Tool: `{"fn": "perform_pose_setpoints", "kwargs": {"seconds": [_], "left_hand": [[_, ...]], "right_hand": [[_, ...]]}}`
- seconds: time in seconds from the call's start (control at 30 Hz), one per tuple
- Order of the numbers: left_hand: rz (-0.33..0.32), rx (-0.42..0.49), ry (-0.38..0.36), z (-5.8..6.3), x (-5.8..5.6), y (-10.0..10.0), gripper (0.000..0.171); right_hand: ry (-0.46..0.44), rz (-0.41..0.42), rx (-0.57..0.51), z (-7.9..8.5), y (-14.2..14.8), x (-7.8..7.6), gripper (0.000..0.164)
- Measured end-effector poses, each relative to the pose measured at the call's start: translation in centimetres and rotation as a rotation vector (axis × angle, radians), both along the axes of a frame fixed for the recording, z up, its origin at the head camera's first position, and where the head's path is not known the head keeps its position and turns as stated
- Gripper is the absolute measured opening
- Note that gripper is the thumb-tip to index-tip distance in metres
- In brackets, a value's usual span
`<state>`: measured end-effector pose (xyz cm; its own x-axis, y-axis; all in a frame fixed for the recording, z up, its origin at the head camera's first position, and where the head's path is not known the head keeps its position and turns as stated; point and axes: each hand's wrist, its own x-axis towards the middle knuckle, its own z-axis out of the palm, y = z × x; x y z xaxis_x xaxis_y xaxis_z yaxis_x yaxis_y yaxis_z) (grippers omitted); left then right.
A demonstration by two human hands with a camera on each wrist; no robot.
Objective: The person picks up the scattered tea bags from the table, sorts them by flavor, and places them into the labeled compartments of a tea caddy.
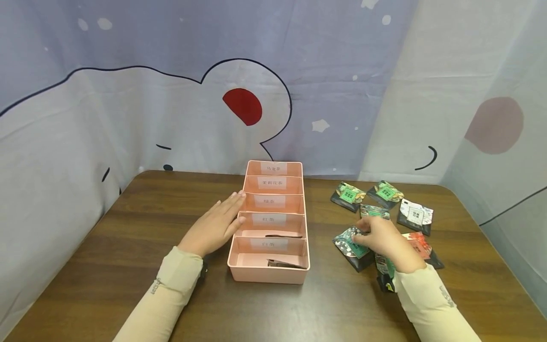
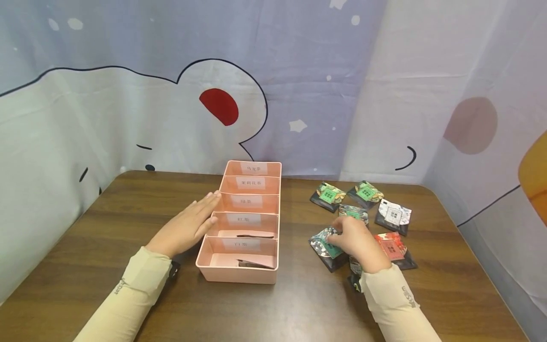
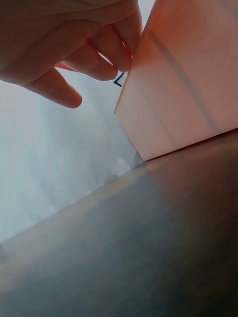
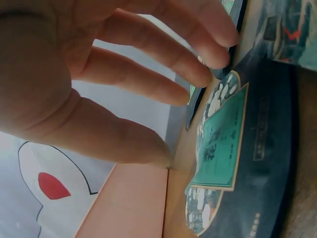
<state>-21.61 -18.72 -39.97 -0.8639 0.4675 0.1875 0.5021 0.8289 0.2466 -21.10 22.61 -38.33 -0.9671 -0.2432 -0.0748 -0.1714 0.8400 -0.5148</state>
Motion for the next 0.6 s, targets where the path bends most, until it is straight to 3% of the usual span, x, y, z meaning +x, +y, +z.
{"fn": "perform_pose_setpoints", "kwargs": {"seconds": [0.17,0.6], "left_hand": [[0.0,0.0,0.002,0.0,0.0,0.0,0.063],[-0.011,-0.013,0.017,-0.3,-0.2,-0.1,0.063]], "right_hand": [[-0.044,-0.012,0.033,-0.3,-0.2,0.0,0.052],[0.027,0.011,0.072,-1.2,-0.3,-0.4,0.06]]}}
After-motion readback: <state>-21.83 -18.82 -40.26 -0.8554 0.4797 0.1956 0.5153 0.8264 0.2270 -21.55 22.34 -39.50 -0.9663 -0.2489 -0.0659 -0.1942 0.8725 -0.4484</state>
